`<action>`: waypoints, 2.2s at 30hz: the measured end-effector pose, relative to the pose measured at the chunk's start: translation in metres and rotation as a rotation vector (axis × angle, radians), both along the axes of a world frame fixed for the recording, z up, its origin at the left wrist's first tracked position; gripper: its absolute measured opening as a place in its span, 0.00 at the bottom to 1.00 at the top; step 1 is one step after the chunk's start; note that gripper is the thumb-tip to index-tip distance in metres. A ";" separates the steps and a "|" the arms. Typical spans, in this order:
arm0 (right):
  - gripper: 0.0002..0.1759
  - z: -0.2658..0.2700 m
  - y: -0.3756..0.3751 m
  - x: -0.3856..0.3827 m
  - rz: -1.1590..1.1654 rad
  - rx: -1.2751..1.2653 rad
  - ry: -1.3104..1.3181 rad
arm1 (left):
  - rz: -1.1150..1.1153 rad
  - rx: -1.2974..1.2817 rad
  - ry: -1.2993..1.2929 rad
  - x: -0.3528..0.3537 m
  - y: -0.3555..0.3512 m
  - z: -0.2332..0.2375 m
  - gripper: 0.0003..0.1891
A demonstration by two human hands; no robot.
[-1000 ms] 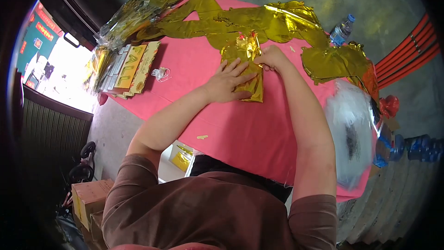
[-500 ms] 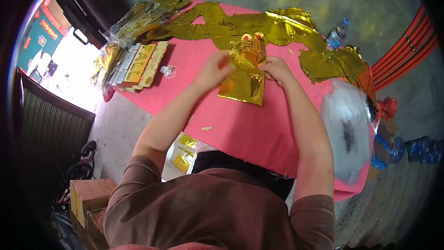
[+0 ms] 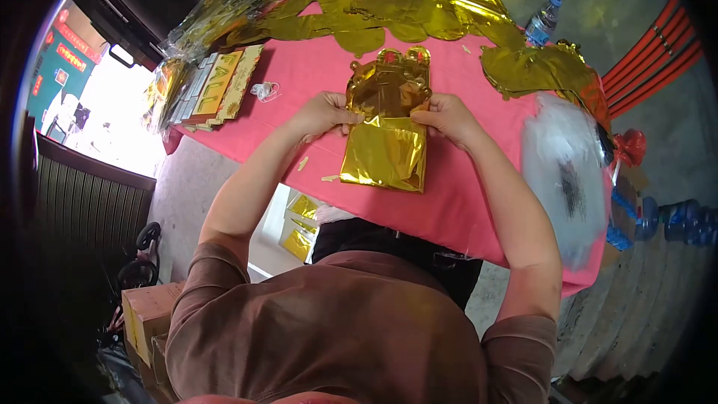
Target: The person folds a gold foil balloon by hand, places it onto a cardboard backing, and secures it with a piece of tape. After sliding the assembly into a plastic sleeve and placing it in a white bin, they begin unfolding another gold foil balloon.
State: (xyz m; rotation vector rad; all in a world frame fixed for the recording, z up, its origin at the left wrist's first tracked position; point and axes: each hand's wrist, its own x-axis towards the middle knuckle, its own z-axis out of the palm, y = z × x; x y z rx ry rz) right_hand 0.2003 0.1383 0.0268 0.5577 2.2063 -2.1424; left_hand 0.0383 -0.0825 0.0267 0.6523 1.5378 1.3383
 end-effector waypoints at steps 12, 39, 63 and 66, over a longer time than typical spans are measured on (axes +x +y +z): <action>0.06 -0.006 0.006 0.013 0.024 0.039 -0.023 | -0.109 -0.025 -0.266 -0.015 -0.018 0.010 0.09; 0.04 -0.008 0.003 0.018 -0.027 -0.010 0.012 | -0.068 0.065 -0.233 0.007 -0.030 0.006 0.11; 0.05 -0.009 0.002 0.017 -0.016 0.030 0.015 | 0.051 -0.079 0.094 0.020 -0.011 0.010 0.04; 0.05 -0.009 0.002 0.018 -0.020 0.033 0.021 | 0.054 0.011 0.156 0.023 -0.007 -0.002 0.03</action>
